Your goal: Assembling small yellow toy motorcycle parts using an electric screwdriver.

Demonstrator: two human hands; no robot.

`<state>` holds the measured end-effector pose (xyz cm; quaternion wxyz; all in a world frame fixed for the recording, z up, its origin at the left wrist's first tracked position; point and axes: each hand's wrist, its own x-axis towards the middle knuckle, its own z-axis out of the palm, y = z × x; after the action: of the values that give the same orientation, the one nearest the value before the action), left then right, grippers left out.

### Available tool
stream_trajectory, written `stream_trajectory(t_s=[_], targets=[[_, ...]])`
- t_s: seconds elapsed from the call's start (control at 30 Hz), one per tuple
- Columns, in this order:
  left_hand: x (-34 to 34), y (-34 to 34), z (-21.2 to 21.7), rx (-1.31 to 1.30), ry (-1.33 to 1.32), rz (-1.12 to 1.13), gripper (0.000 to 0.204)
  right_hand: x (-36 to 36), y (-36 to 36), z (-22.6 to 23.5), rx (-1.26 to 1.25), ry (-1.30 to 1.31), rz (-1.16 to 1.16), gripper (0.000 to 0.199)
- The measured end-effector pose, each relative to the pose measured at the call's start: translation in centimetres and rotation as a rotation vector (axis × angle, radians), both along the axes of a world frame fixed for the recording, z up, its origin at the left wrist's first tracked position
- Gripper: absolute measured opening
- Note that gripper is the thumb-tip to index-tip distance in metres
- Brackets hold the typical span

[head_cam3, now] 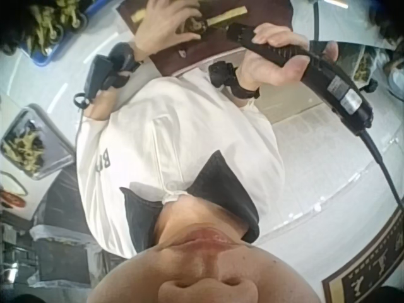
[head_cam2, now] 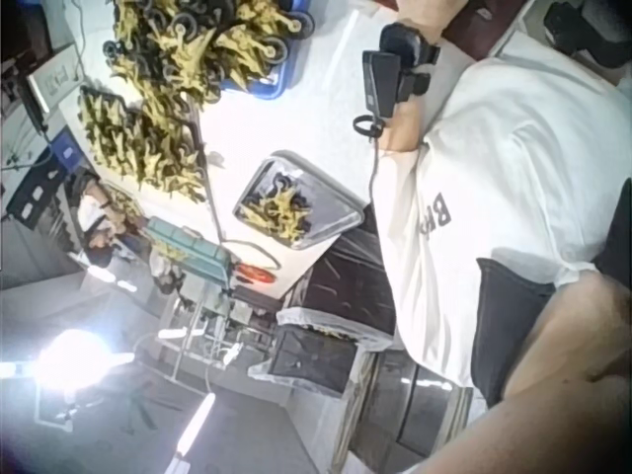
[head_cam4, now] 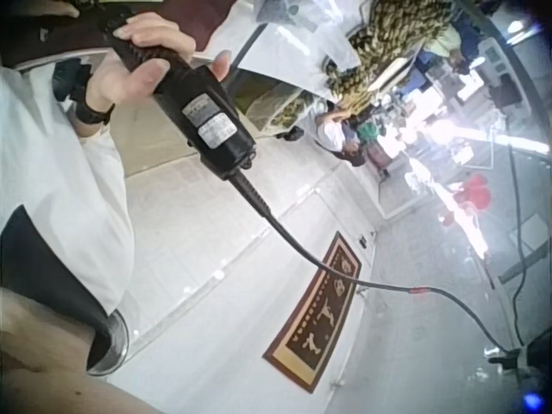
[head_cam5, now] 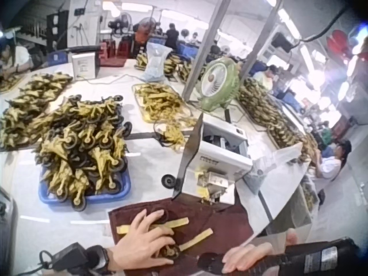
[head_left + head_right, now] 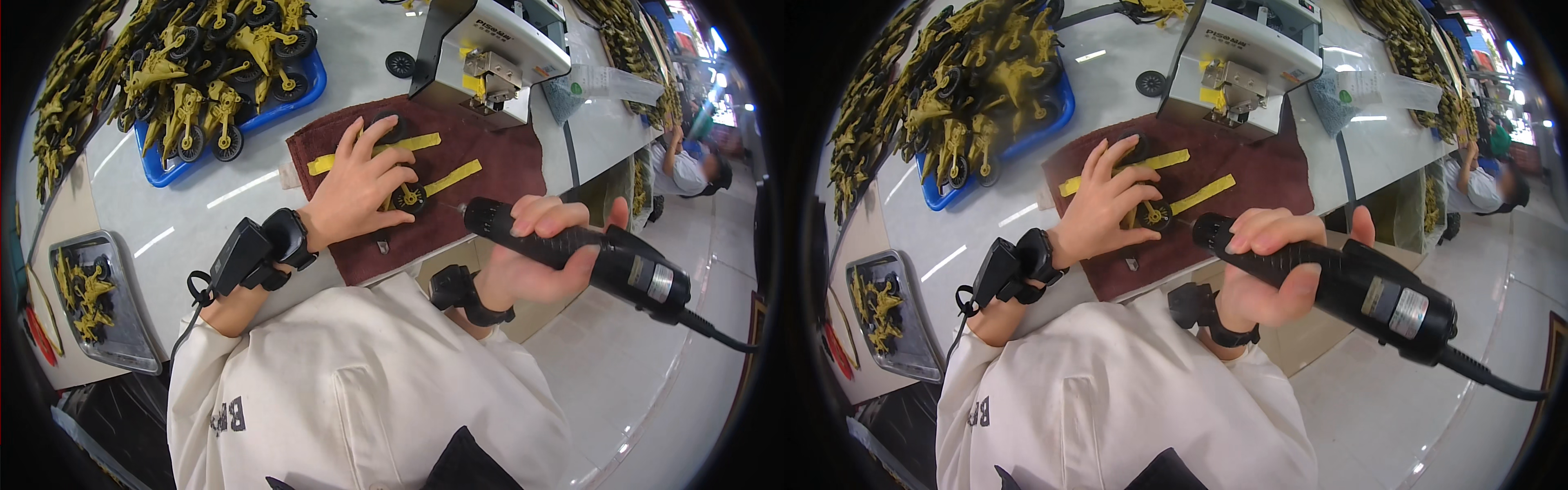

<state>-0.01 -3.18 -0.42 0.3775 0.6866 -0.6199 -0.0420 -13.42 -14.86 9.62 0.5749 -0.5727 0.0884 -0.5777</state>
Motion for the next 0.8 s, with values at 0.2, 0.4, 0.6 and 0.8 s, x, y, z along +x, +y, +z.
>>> stream_trajectory(t_s=[0.2, 0.4, 0.6, 0.8], targets=[[0.1, -0.1, -0.1, -0.001, 0.022, -0.008, 0.046, 0.7, 0.5, -1.5, 0.009, 0.092, 0.017, 0.06], [0.1, -0.1, -0.2, -0.016, 0.021, -0.008, 0.042, 1.1, 0.2, -2.6, 0.007, 0.137, 0.053, 0.057], [0.1, 0.0, 0.0, 0.022, 0.009, -0.018, 0.045, 1.4, 0.5, -3.0, 0.098, 0.045, 0.073, 0.064], [0.0, -0.1, 0.2, 0.045, -0.004, -0.016, 0.044, 1.4, 0.6, -3.6, 0.08, 0.075, 0.069, 0.064]])
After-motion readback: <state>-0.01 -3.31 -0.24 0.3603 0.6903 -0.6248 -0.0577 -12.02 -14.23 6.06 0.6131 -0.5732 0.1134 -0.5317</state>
